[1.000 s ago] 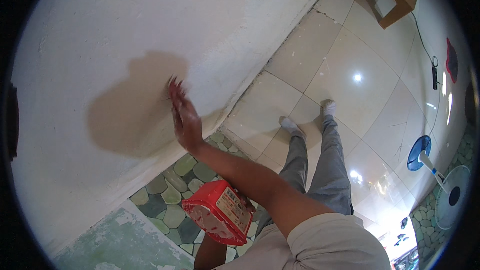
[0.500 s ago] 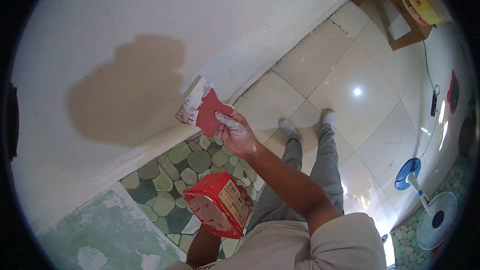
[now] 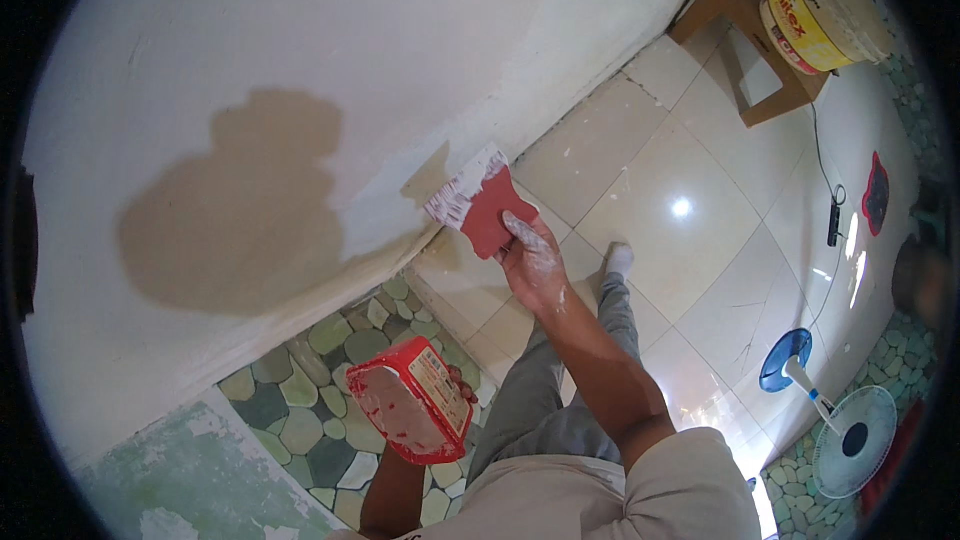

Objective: The recorder uses a putty knife to apply white plaster to a wall.

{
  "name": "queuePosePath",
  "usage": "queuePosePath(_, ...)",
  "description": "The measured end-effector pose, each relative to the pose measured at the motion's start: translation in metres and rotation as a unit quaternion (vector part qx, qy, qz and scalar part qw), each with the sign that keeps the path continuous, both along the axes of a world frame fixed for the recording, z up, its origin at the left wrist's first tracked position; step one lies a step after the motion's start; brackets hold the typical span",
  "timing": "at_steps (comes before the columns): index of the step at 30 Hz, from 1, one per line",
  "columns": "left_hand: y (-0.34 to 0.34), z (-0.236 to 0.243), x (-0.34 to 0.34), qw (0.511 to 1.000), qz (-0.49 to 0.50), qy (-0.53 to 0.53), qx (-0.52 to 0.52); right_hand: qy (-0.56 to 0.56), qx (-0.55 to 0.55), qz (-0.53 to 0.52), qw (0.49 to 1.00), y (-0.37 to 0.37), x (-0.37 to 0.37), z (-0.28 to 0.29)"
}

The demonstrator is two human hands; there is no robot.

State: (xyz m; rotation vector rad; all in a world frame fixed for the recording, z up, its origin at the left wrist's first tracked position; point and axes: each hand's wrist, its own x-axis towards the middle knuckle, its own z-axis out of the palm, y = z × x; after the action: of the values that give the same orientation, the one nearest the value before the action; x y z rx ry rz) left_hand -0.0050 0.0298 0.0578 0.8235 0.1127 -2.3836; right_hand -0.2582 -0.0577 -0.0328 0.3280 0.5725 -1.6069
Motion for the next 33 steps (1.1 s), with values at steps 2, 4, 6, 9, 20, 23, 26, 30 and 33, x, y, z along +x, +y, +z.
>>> queuePosePath(2, -0.007, -0.001, -0.013, 1.000, 0.003, -0.002, 0.005, 0.031, -0.013, -0.025, 0.999, 0.008, -0.019, 0.005)
queuePosePath(4, -0.017, -0.003, -0.022, 0.999, 0.001, 0.032, 0.042, 0.020, -0.022, -0.034, 0.999, 0.019, -0.029, 0.005)
queuePosePath(6, -0.026, -0.012, -0.038, 0.999, 0.010, 0.048, 0.020, -0.002, -0.020, -0.049, 0.999, 0.024, -0.041, 0.017)
queuePosePath(9, -0.033, -0.025, -0.064, 0.998, 0.034, 0.047, 0.012, -0.011, -0.034, -0.080, 0.996, 0.034, -0.062, 0.028)
queuePosePath(20, -0.101, -0.057, -0.222, 0.999, 0.002, 0.023, 0.025, 0.308, -0.016, -0.228, 0.924, 0.098, -0.184, 0.108)
queuePosePath(23, -0.113, -0.089, -0.237, 0.980, -0.090, 0.138, -0.110, 0.502, -0.017, -0.192, 0.843, 0.115, -0.195, 0.131)
queuePosePath(26, -0.103, -0.091, -0.265, 0.979, -0.089, 0.145, -0.116, 0.591, -0.026, -0.132, 0.795, 0.132, -0.209, 0.154)
queuePosePath(30, -0.094, -0.091, -0.306, 0.975, -0.093, 0.159, -0.127, 0.707, -0.042, -0.012, 0.706, 0.146, -0.227, 0.165)
queuePosePath(33, -0.085, -0.090, -0.327, 0.972, -0.095, 0.172, -0.133, 0.780, -0.036, 0.033, 0.624, 0.154, -0.237, 0.162)
